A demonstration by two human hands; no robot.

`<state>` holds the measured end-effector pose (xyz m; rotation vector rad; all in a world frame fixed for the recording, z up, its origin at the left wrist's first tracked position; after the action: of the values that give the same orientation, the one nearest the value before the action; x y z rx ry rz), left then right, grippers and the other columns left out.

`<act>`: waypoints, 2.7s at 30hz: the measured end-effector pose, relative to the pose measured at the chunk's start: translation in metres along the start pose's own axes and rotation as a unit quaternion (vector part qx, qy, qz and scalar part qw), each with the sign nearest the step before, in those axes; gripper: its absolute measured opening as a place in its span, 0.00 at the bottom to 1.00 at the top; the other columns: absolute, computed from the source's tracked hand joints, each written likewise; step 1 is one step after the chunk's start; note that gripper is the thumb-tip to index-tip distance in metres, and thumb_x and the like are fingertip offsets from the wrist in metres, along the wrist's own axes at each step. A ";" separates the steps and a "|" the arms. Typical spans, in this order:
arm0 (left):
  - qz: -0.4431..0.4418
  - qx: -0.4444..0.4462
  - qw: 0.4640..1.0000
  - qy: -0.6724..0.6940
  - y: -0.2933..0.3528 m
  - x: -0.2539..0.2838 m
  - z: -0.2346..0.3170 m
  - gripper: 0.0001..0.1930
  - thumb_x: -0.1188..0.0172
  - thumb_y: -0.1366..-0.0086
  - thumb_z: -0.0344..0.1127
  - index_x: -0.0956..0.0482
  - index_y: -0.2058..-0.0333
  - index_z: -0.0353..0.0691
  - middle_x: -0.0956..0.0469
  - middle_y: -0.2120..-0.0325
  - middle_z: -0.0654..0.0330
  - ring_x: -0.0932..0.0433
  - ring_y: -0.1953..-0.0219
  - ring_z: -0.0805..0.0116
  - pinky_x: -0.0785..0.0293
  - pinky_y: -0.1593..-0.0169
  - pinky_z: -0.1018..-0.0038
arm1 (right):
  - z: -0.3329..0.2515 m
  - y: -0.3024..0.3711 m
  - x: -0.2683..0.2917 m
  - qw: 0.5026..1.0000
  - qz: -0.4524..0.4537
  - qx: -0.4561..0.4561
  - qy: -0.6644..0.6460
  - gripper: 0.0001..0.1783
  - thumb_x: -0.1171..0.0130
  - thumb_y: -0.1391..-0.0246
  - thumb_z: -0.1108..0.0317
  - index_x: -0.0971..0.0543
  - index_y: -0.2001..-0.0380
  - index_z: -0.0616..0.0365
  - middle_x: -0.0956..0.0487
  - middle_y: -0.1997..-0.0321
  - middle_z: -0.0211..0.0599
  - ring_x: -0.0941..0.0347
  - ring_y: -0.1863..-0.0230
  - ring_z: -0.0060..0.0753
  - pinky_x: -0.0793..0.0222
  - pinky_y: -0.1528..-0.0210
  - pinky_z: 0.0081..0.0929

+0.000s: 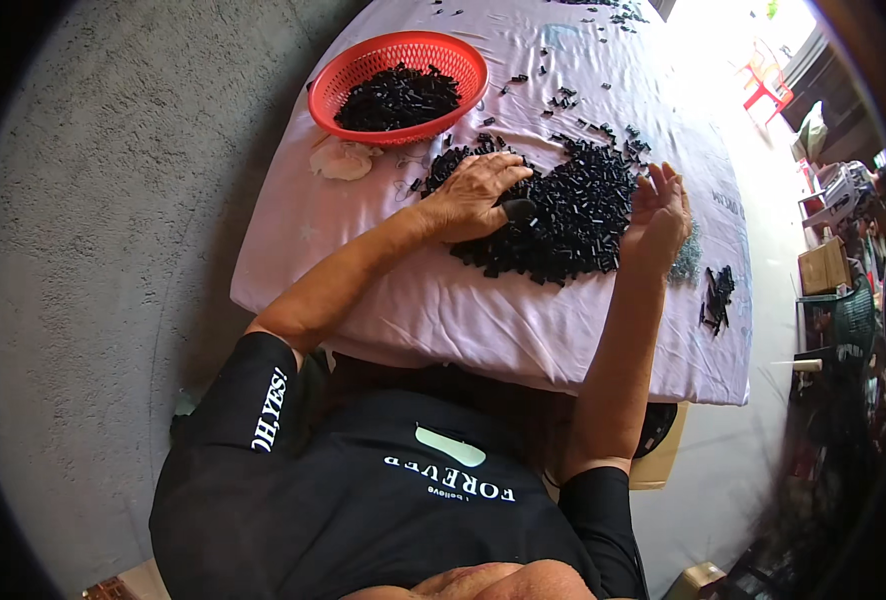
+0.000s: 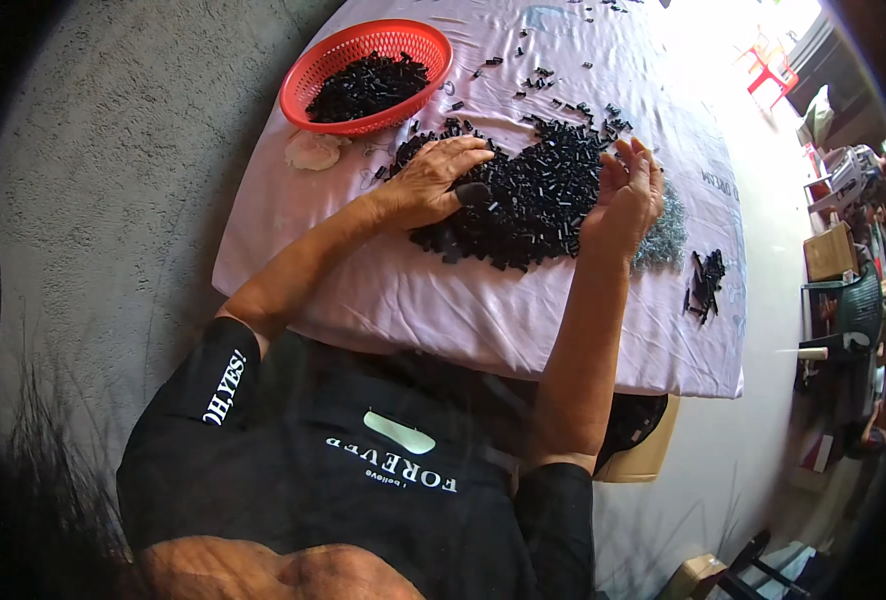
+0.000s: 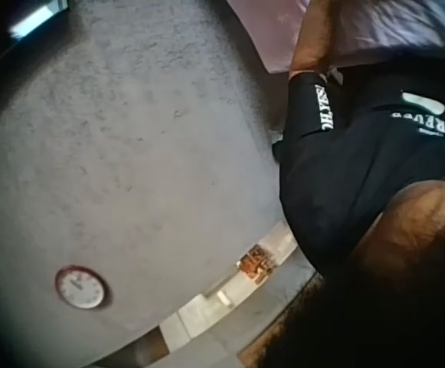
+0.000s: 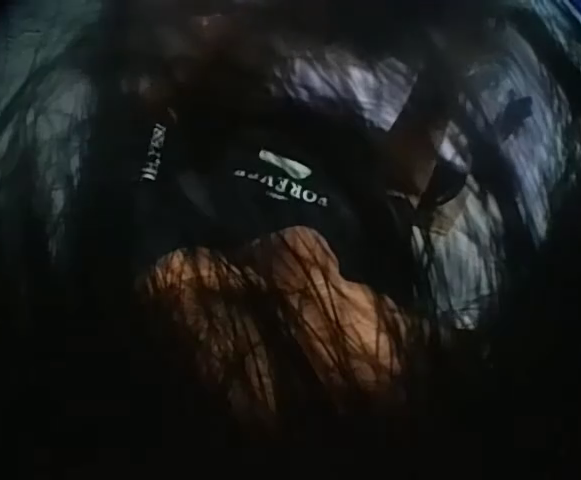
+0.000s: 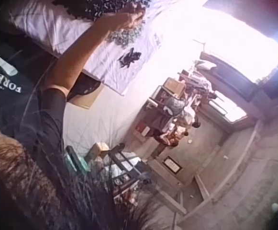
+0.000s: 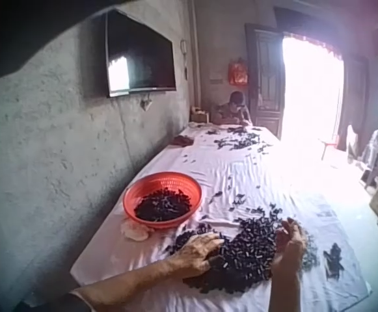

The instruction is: Manually sorting and inspecting small black plastic components at a workshop table.

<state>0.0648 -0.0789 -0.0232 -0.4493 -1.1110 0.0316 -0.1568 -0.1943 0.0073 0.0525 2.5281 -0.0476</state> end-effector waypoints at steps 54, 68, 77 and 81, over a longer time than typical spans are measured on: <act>0.177 -0.024 0.984 -0.007 0.079 0.006 0.052 0.23 0.42 0.50 0.28 0.26 0.51 0.39 0.30 0.47 0.51 0.36 0.40 0.49 0.44 0.37 0.55 | 0.004 0.041 0.101 0.679 0.000 0.252 0.689 0.26 0.44 0.43 0.53 0.26 0.43 0.49 0.40 0.34 0.62 0.49 0.33 0.64 0.55 0.31 0.49; 0.127 -0.003 0.990 -0.054 0.078 0.004 0.054 0.42 0.33 0.51 0.50 0.38 0.38 0.42 0.39 0.40 0.49 0.43 0.35 0.48 0.50 0.34 0.53 | 0.018 0.033 0.092 0.625 -0.026 0.281 0.728 0.19 0.43 0.45 0.52 0.19 0.53 0.45 0.33 0.37 0.47 0.44 0.35 0.54 0.54 0.31 0.45; 0.067 -0.008 0.996 -0.057 0.056 -0.013 0.051 0.49 0.28 0.58 0.51 0.41 0.36 0.49 0.43 0.37 0.49 0.48 0.33 0.49 0.54 0.34 0.46 | 0.009 0.050 0.088 0.665 -0.050 0.294 0.685 0.12 0.39 0.47 0.61 0.17 0.61 0.51 0.27 0.47 0.45 0.37 0.42 0.49 0.44 0.38 0.41; 0.057 -0.004 0.996 -0.062 0.058 -0.012 0.050 0.46 0.31 0.54 0.56 0.38 0.37 0.47 0.43 0.37 0.49 0.47 0.33 0.48 0.56 0.34 0.44 | 0.007 0.060 0.088 0.670 -0.058 0.299 0.677 0.11 0.38 0.49 0.62 0.17 0.63 0.52 0.26 0.48 0.46 0.36 0.44 0.50 0.43 0.40 0.41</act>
<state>0.0272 -0.0128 -0.0365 -0.5236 -1.2064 0.1570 -0.2217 -0.1324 -0.0504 0.2754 3.8261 -1.3737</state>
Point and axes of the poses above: each hand's wrist, its own y-axis away from the middle knuckle, its own x-axis out of the back of the hand, z = x × y, the point moved 4 cm from there along -y, towards the middle knuckle
